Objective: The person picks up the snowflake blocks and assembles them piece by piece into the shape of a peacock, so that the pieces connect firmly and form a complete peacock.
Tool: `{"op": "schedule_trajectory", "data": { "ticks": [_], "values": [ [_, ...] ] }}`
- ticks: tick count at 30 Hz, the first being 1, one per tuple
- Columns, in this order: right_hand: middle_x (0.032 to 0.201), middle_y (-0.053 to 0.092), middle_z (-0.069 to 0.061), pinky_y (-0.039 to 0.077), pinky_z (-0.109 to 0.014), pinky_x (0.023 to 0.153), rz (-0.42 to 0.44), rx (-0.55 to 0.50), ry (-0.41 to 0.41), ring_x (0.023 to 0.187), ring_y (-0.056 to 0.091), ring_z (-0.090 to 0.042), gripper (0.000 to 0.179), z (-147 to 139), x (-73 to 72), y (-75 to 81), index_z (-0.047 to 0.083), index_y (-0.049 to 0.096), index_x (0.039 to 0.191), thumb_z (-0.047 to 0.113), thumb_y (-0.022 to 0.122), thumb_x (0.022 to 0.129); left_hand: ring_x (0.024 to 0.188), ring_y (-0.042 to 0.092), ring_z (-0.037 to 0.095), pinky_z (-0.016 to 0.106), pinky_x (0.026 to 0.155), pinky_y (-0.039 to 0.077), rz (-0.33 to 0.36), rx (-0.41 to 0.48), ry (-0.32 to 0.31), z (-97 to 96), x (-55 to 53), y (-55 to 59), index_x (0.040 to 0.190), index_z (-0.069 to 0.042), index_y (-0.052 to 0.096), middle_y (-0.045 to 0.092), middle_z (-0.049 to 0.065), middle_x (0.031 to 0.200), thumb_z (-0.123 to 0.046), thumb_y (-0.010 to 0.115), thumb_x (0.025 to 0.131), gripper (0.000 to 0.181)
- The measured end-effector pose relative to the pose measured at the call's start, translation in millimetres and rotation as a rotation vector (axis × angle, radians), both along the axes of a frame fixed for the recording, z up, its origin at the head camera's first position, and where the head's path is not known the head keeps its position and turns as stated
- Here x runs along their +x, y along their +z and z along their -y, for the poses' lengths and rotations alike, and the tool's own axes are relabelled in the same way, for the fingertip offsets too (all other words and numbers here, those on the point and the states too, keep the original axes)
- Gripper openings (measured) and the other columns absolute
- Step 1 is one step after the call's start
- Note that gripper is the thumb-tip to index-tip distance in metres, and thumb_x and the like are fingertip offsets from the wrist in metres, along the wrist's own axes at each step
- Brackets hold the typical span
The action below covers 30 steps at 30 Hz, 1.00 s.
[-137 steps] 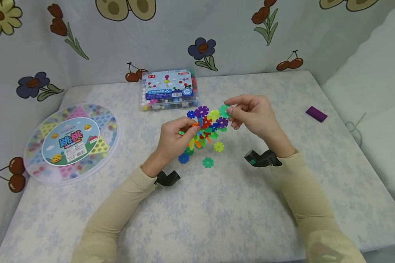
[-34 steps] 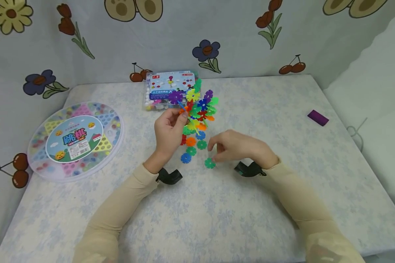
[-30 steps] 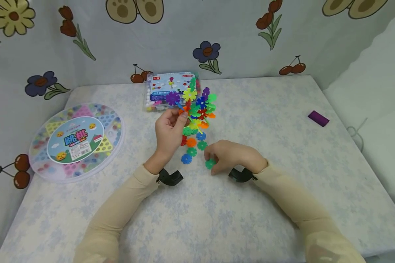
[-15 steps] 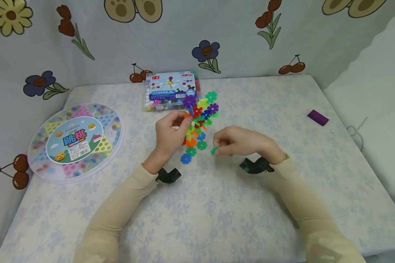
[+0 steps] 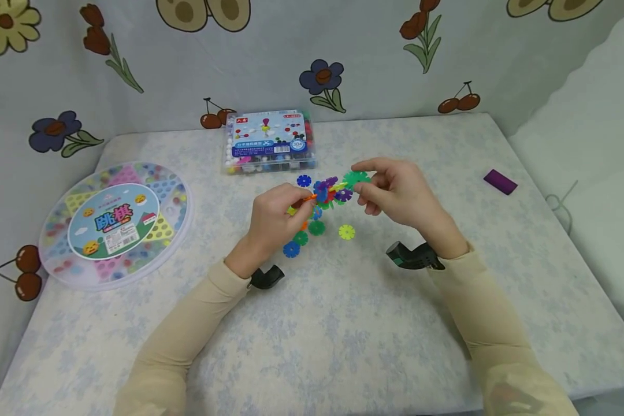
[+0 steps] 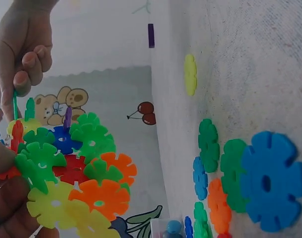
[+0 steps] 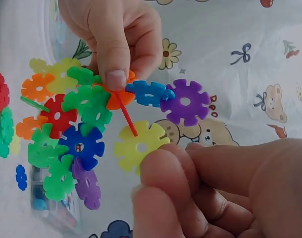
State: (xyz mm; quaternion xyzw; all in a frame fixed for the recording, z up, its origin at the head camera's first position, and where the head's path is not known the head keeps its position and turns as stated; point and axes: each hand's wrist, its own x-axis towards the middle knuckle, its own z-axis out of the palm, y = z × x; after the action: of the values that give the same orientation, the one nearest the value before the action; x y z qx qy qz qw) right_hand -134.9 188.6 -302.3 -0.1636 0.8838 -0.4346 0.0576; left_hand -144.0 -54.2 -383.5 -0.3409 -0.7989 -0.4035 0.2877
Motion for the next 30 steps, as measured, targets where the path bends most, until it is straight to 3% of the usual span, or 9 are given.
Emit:
{"op": "schedule_trajectory", "data": {
  "ticks": [12, 19, 26, 30],
  "values": [
    [0.074, 0.063, -0.016, 0.050, -0.023, 0.054, -0.038, 0.093, 0.081, 0.057, 0.056, -0.018, 0.033, -0.9, 0.0, -0.6, -0.001, 0.064, 0.134, 0.009, 0.059, 0.103, 0.065, 0.068, 0.020, 0.032, 0.062, 0.059, -0.083, -0.089, 0.011, 1.1, -0.4, 1.2, 0.085, -0.002, 0.077, 0.074, 0.010, 0.076, -0.004, 0.072, 0.089, 0.007],
    [0.071, 0.061, -0.009, 0.044, -0.024, 0.052, -0.044, 0.160, 0.100, 0.058, 0.054, -0.019, 0.032, 1.5, -0.4, -2.7, 0.000, 0.065, 0.133, 0.008, 0.059, 0.103, 0.064, 0.067, 0.021, 0.033, 0.060, 0.058, -0.145, -0.141, 0.012, 0.9, 0.3, 2.1, 0.083, -0.003, 0.076, 0.073, 0.008, 0.072, -0.006, 0.076, 0.089, 0.006],
    [0.072, 0.062, -0.009, 0.047, -0.025, 0.054, -0.039, 0.235, 0.128, 0.058, 0.055, -0.017, 0.026, 2.0, 0.1, -3.4, 0.002, 0.068, 0.126, 0.007, 0.056, 0.103, 0.063, 0.064, 0.020, 0.031, 0.058, 0.056, -0.187, -0.152, -0.010, -1.5, 2.1, 0.9, 0.084, -0.004, 0.075, 0.070, 0.006, 0.070, -0.004, 0.077, 0.088, 0.005],
    [0.073, 0.062, -0.009, 0.047, -0.025, 0.054, -0.015, 0.238, 0.132, 0.058, 0.055, -0.016, 0.027, 2.3, -0.6, -3.1, 0.002, 0.067, 0.128, 0.008, 0.055, 0.104, 0.063, 0.064, 0.020, 0.030, 0.058, 0.056, -0.174, -0.152, -0.020, -1.8, 2.0, -0.1, 0.084, -0.005, 0.075, 0.070, 0.006, 0.071, -0.005, 0.077, 0.088, 0.004]
  ]
}}
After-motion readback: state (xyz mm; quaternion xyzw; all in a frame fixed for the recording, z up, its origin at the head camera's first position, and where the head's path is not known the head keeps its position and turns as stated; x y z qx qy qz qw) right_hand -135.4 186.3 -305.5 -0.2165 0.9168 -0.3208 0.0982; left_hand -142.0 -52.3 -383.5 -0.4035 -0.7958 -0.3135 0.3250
